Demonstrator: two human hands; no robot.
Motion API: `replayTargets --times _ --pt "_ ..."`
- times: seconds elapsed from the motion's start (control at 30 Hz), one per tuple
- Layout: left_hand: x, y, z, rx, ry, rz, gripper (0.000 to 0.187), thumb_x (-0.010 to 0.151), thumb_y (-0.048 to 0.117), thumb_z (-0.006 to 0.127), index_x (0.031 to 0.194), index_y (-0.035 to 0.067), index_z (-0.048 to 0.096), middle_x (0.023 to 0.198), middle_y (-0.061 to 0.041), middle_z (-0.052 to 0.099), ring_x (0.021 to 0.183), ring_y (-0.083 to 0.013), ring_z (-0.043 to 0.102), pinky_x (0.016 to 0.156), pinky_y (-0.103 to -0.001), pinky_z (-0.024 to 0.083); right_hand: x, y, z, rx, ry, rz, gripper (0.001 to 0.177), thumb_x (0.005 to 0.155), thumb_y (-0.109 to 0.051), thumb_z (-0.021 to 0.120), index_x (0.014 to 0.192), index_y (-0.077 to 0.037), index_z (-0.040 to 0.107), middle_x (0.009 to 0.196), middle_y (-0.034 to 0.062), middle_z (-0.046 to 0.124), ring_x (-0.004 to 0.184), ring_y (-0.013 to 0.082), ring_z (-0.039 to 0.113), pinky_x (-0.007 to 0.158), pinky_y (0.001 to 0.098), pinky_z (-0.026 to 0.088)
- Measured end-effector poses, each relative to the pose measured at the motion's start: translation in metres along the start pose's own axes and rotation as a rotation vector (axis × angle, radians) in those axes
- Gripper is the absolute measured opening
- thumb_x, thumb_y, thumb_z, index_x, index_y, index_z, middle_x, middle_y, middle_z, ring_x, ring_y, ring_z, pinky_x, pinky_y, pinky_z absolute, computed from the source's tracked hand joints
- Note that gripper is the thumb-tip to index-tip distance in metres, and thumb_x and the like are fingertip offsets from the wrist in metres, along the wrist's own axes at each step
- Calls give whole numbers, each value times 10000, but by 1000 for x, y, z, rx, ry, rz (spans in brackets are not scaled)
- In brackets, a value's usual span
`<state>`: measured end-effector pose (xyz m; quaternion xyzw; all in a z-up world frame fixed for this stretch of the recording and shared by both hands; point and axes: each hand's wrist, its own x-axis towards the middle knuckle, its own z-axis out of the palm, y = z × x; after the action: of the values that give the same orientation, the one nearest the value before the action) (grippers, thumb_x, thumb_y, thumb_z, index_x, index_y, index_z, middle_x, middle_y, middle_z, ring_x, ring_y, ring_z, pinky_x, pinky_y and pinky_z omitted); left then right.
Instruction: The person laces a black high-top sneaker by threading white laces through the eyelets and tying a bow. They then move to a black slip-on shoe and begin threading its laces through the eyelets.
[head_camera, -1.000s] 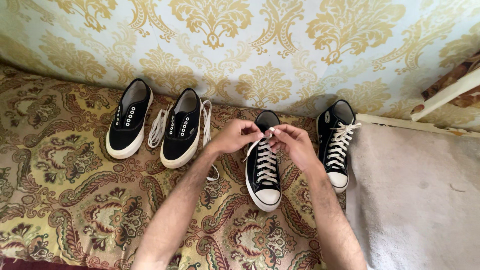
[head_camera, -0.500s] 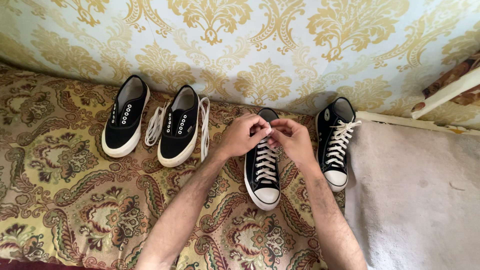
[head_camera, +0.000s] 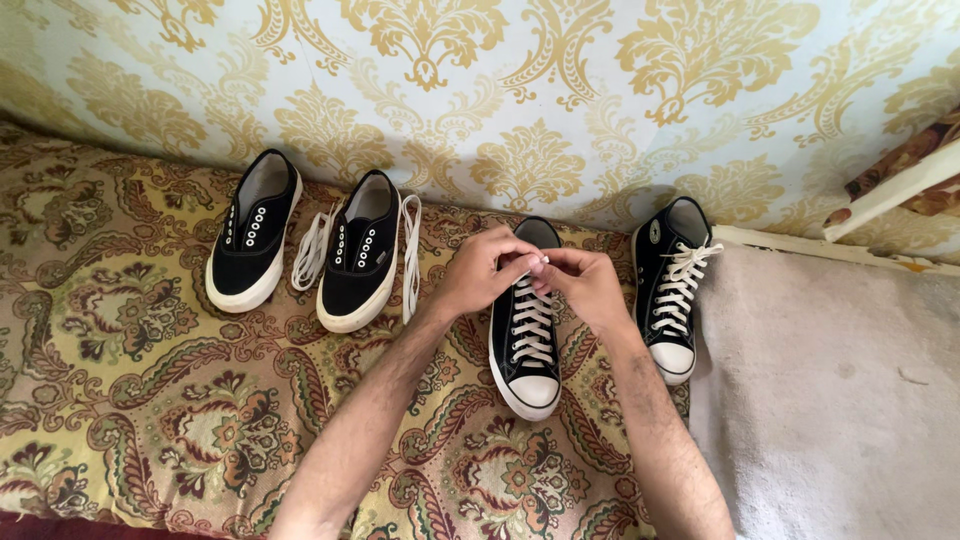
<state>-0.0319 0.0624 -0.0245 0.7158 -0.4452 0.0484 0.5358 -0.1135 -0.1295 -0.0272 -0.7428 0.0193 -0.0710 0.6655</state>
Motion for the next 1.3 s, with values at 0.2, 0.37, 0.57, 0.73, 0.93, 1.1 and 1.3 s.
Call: replayTargets --times 0.2,0.37,0.57,0.73,0.93,1.1,1.3 --pt "-9 -11 4 -23 -40 -292 237 882 250 814 1068 111 764 879 -18 767 750 -116 725 690 -275 586 2 6 -2 91 37 28 216 948 -26 682 1140 56 733 902 82 770 762 120 722 700 255 598" --pt "-10 -15 9 -3 -22 -180 264 873 243 790 1081 81 803 919 -71 785 751 -155 750 689 -304 598 1 5 -4 99 22 11 246 948 -15 680 1183 50 716 911 65 755 752 101 692 680 241 568" --pt "-7 -17 10 13 -17 -166 244 867 233 779 1024 47 796 908 -90 784 751 -167 754 692 -305 605 1 -4 -13 -70 -99 -37 208 977 -54 687 1160 10 763 890 40 754 736 77 651 677 236 549" --pt "-3 -21 15 22 -27 -159 202 845 181 761 977 30 785 857 -96 763 720 -157 740 670 -297 607 2 -23 -21 -410 -159 -191 152 905 -60 762 1052 -58 801 900 34 786 773 80 690 689 251 572" --pt "-2 -23 20 33 15 -142 158 853 149 749 916 4 743 791 -79 709 675 -146 690 641 -310 578 4 -30 -9 -732 -40 -345 148 844 -68 795 990 -56 789 881 70 776 727 156 727 670 300 593" --pt "-6 -29 24 73 50 -67 141 865 127 744 904 -5 712 777 -81 667 680 -149 657 637 -330 556 -4 -9 11 -791 191 -588 222 853 -43 770 1050 39 712 935 159 724 807 271 734 694 364 600" --pt "-7 -35 22 7 -18 -72 156 908 157 747 932 9 703 810 -67 668 677 -138 650 599 -305 556 -3 -2 16 -882 193 -606 212 866 -43 768 1066 26 747 1054 192 740 868 273 744 732 339 624"
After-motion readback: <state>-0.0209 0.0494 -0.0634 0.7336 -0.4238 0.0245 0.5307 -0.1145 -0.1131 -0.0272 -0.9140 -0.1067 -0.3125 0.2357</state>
